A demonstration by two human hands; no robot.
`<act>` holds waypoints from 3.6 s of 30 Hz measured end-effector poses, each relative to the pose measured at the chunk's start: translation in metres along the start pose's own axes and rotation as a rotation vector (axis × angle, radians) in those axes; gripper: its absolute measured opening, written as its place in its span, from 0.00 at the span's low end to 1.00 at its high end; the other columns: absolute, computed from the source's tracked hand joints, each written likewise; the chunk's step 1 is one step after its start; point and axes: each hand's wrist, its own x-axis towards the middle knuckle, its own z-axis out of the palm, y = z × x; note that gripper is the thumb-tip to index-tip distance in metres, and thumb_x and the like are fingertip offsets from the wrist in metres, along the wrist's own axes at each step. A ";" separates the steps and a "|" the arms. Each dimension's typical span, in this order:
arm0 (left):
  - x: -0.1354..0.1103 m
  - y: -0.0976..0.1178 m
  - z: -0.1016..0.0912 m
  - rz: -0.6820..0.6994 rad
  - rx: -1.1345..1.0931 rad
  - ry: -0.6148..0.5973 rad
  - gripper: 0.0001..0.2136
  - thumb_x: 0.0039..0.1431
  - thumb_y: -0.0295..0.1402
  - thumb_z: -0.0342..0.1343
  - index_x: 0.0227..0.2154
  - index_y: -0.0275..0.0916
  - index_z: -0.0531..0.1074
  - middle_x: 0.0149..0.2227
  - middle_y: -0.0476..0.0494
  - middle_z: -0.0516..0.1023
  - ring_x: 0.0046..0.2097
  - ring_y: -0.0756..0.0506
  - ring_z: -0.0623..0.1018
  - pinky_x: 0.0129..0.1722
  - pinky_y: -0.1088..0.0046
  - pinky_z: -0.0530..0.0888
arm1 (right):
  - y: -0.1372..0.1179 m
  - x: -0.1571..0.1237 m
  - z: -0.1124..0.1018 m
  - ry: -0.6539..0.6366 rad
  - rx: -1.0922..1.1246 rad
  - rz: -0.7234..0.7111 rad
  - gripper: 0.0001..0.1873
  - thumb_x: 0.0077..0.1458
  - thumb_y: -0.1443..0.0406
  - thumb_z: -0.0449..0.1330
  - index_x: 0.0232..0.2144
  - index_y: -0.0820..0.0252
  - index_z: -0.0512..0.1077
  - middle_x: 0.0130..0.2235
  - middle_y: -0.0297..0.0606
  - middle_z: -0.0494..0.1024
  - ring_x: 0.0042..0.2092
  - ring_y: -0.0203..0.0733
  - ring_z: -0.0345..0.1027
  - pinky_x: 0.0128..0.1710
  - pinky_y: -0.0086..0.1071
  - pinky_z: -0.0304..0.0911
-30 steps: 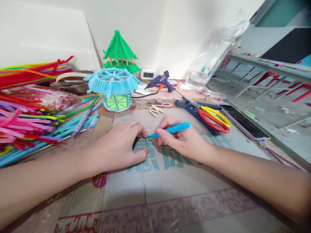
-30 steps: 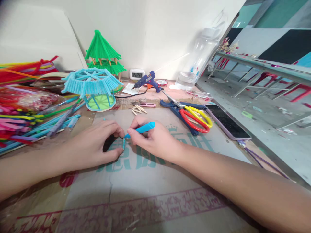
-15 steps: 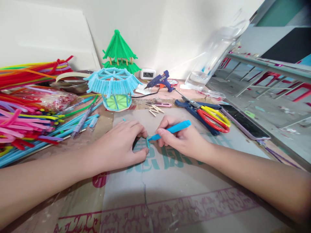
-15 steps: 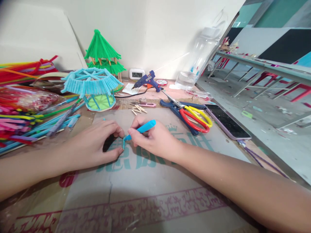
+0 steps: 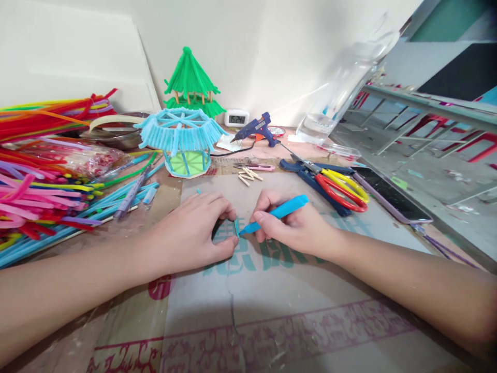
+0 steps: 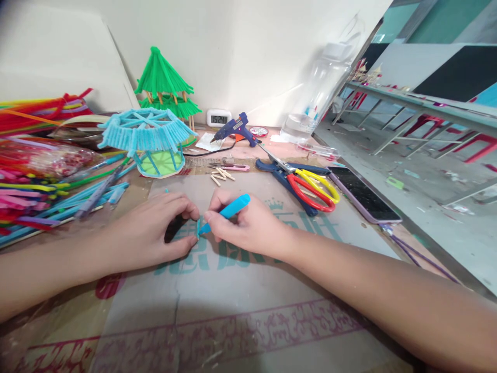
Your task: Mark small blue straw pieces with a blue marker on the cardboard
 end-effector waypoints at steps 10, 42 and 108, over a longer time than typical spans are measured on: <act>0.001 0.000 -0.001 -0.001 0.003 -0.005 0.11 0.57 0.40 0.56 0.40 0.40 0.70 0.42 0.45 0.74 0.46 0.40 0.74 0.46 0.60 0.69 | 0.000 -0.001 -0.001 -0.026 0.008 0.000 0.09 0.61 0.62 0.56 0.29 0.57 0.64 0.21 0.34 0.75 0.22 0.35 0.66 0.20 0.26 0.59; 0.001 0.001 -0.003 0.007 -0.003 -0.035 0.13 0.57 0.41 0.57 0.41 0.39 0.70 0.41 0.44 0.74 0.45 0.39 0.74 0.43 0.62 0.68 | -0.001 -0.002 0.000 -0.025 -0.020 -0.015 0.08 0.61 0.62 0.56 0.29 0.58 0.65 0.22 0.34 0.75 0.22 0.35 0.68 0.21 0.27 0.60; 0.002 0.001 0.000 -0.008 0.016 -0.021 0.14 0.59 0.42 0.56 0.42 0.39 0.70 0.42 0.43 0.74 0.46 0.38 0.74 0.44 0.59 0.69 | 0.000 0.000 0.002 0.063 -0.022 -0.005 0.08 0.61 0.63 0.55 0.29 0.57 0.64 0.22 0.33 0.74 0.23 0.35 0.66 0.21 0.27 0.60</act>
